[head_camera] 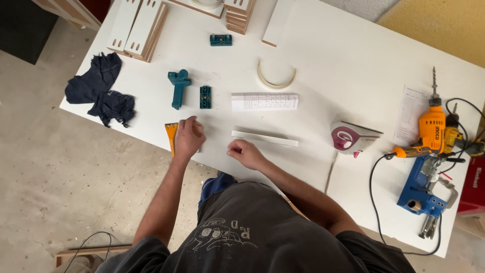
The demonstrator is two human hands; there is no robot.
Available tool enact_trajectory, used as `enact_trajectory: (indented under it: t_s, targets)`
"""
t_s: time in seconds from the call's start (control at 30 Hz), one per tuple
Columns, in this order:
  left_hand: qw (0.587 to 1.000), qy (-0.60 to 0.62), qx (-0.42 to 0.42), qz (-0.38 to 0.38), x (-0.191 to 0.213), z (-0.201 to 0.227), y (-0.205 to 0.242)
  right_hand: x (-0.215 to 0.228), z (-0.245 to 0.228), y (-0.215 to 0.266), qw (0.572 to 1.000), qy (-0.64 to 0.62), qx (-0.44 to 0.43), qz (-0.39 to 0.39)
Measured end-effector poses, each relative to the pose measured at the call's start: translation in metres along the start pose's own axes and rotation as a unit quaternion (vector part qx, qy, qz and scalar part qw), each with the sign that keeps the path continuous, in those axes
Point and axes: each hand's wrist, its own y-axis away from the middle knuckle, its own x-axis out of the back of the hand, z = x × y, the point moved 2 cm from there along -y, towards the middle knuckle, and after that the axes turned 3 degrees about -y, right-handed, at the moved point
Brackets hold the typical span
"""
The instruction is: The person aligns a white rectangular wooden piece with a curved edge on a workbench. They use a household iron to press a paper template onto the wood, then remove the paper. The person uses a hand plane to smooth the edges of the wood and finishes by sanding the surface with a sanding block.
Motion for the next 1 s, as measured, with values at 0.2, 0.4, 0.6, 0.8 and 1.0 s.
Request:
enact_trajectory:
  t_s: [0.2, 0.4, 0.6, 0.8, 1.0]
  targets:
    - [0.906, 0.364, -0.031, -0.213, -0.005, 0.117, 0.048, 0.044, -0.032, 0.027, 0.982, 0.038, 0.184, -0.004]
    - [0.939, 0.324, -0.097, -0.054, -0.086, 0.022, 0.018, 0.149, 0.026, 0.073, 0.967, 0.247, -0.030, 0.052]
    - [0.944, 0.239, -0.023, -0.225, -0.136, -0.012, -0.006, 0.194, 0.071, 0.098, 0.869, 0.488, -0.085, -0.013]
    - [0.943, 0.233, -0.142, -0.190, -0.163, -0.009, -0.024, 0.183, 0.107, 0.073, 0.835, 0.548, -0.035, -0.035]
    - [0.948, 0.196, -0.200, -0.152, -0.163, -0.006, -0.026, 0.174, 0.122, 0.057, 0.820, 0.567, -0.045, -0.070]
